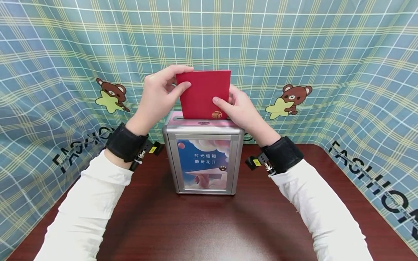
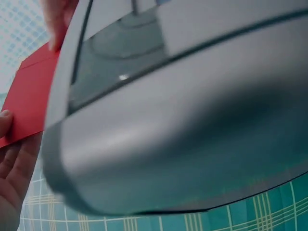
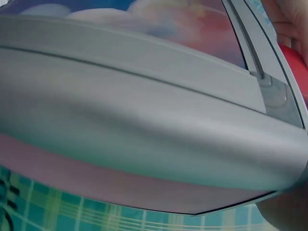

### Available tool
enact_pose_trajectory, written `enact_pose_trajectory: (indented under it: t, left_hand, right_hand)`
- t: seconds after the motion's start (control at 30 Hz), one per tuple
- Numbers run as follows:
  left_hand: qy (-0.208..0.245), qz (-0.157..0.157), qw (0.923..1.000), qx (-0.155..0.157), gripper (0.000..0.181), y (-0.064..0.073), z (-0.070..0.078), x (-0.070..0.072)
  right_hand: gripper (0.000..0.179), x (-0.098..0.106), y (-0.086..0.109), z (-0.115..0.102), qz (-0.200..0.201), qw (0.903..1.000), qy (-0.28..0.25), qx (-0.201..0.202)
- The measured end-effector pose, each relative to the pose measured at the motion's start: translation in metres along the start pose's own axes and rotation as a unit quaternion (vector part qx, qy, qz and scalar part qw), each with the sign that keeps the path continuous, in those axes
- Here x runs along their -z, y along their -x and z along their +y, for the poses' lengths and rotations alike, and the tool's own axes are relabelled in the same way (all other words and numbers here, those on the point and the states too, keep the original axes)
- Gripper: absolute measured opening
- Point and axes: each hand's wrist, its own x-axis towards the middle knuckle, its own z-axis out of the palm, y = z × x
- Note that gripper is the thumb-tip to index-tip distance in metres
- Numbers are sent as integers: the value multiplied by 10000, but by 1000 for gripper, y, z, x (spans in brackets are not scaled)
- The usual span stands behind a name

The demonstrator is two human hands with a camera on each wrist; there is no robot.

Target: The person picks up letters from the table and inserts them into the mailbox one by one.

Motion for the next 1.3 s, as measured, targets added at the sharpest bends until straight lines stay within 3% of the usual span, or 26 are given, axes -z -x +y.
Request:
enact_pose_trajectory:
  t: [0.07,0.1,0.2,0.27,0.33,0.43,0.6,0.73,0.9,1.3]
  left_hand:
    - [4,151,9999,8,35,4,-2,-1]
    - [-13,204,9998,6,34,6,-3,-2]
    - [-58,251,9997,51,33,14,-6,-4]
    - [-39,209,9998,43,31,19,-9,-6]
    - [-55,125,9998,132,29,24,-11,-8]
    - [-106,-111,9990,424,25,32,-14,-9]
    - [-306,-691,9924,975,22,42,-18,-13]
    - [-437,-900,9894,1053,18,47,-17,-14]
    - [-508,-1117,9869,1045,19,56,-17,-13]
    - [-327,-1116,9854,1240,40,93,-21,-15]
  right_hand:
    - [48,-2,1,-1,607,9951,428,649]
    - [50,-4,1,-2,959,9878,697,1008]
    - [51,-6,1,-3,1802,9510,1554,1974]
    - [42,-6,1,-2,1976,9319,1862,2404]
    - [32,-7,1,0,1946,9233,2109,2555]
    - [20,-8,5,4,1686,9262,2335,2434]
    - [17,-8,13,13,1123,9394,2547,2000]
    - [13,-4,17,17,779,9446,2659,1760]
    - [11,3,25,23,423,9425,2776,1810]
    - [33,7,57,42,289,9351,2814,2136]
